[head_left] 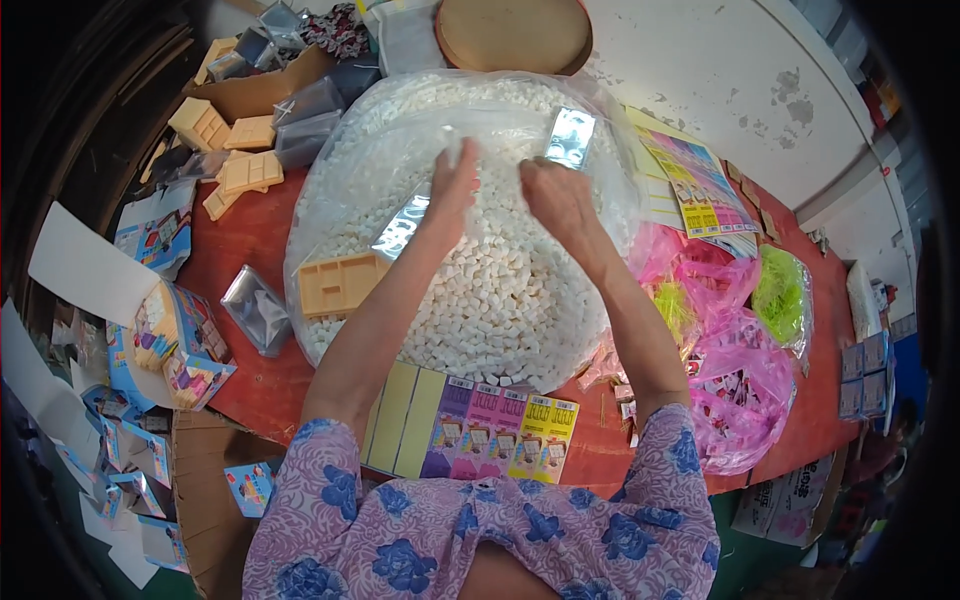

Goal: Packaging small white foam blocks into plastic trays, applying stickers, and organizing them into boxes and bags.

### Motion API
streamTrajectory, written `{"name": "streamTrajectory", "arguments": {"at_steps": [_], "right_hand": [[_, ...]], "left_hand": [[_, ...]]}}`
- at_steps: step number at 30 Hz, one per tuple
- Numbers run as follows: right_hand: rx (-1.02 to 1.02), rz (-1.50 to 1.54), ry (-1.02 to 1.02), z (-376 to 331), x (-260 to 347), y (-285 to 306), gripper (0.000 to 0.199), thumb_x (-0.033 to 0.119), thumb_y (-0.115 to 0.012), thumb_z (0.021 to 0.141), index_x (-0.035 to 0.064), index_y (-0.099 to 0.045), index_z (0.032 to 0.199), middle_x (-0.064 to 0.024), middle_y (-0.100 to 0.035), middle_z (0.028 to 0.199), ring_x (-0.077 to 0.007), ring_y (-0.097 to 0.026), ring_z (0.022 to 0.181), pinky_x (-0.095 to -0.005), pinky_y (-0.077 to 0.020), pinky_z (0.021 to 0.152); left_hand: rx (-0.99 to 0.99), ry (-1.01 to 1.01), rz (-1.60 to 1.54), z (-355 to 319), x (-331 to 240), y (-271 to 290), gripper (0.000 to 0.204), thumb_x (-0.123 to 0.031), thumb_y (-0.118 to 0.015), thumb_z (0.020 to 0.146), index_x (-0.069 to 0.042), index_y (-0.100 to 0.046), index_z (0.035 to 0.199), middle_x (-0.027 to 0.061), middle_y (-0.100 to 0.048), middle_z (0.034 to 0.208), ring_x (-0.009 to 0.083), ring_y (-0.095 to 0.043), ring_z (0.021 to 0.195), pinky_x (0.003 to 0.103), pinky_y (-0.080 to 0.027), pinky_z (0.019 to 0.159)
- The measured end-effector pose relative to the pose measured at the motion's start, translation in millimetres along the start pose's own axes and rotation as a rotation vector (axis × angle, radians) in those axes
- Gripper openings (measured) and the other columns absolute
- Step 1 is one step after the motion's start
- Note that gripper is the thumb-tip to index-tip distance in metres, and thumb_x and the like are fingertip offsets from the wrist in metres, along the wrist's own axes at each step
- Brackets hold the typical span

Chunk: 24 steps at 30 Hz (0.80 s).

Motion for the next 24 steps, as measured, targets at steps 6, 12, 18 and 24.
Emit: {"name": "streamTrajectory", "arguments": {"at_steps": [6, 12, 18, 24], "right_hand": [[0.054, -0.140, -0.270, -23.2, -9.5, -13.3, 0.005, 0.010, -0.049, 0.073, 0.0050, -0.050, 0.074, -0.0115, -0.054, 0.075, -0.0286, -0.056, 0.066, -0.0389, -0.0435, 0.053], [0.007, 0.139, 0.056, -30.6, 42.3, -23.3, 0.010, 0.001, -0.049, 0.063, 0.0054, -0.053, 0.071, -0.0103, -0.053, 0.068, -0.0265, -0.054, 0.065, -0.0370, -0.0421, 0.056], [0.164, 0.256, 0.371, -24.6, 99.2, -42.7, 0.025, 0.009, -0.057, 0.066, 0.0068, -0.054, 0.090, -0.0062, -0.051, 0.101, -0.0223, -0.046, 0.100, -0.0417, -0.0343, 0.084], [0.211, 0.220, 0.437, -19.4, 108.7, -60.5, 0.019, 0.010, -0.052, 0.070, 0.0068, -0.052, 0.089, -0.0064, -0.051, 0.097, -0.0224, -0.046, 0.098, -0.0378, -0.0356, 0.083]], "left_hand": [[-0.152, -0.310, 0.560, 18.8, 9.1, -6.9, 0.056, -0.035, -0.057, 0.072, -0.003, -0.041, 0.115, 0.0208, -0.047, 0.111, 0.0285, -0.047, 0.100, 0.033, -0.038, 0.081], [-0.050, -0.566, 0.941, 14.9, -3.6, 36.9, 0.020, -0.013, -0.046, 0.075, -0.002, -0.060, 0.084, 0.0152, -0.059, 0.085, 0.0285, -0.053, 0.089, 0.034, -0.040, 0.078], [-0.119, -0.546, 1.334, 85.3, -11.0, 76.5, 0.039, -0.019, -0.050, 0.073, -0.003, -0.047, 0.108, 0.0182, -0.049, 0.108, 0.0314, -0.046, 0.101, 0.037, -0.036, 0.086], [-0.341, -0.681, 1.171, 107.3, -45.5, 113.8, 0.053, -0.024, -0.055, 0.070, -0.001, -0.040, 0.116, 0.0178, -0.045, 0.114, 0.0314, -0.041, 0.106, 0.037, -0.033, 0.089]]}}
Point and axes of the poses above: each hand's wrist, its own z-axis towards the middle knuckle, its own y-axis out of the back of the hand, x = y × z, the point moved 3 cm from there along z, towards the middle knuckle
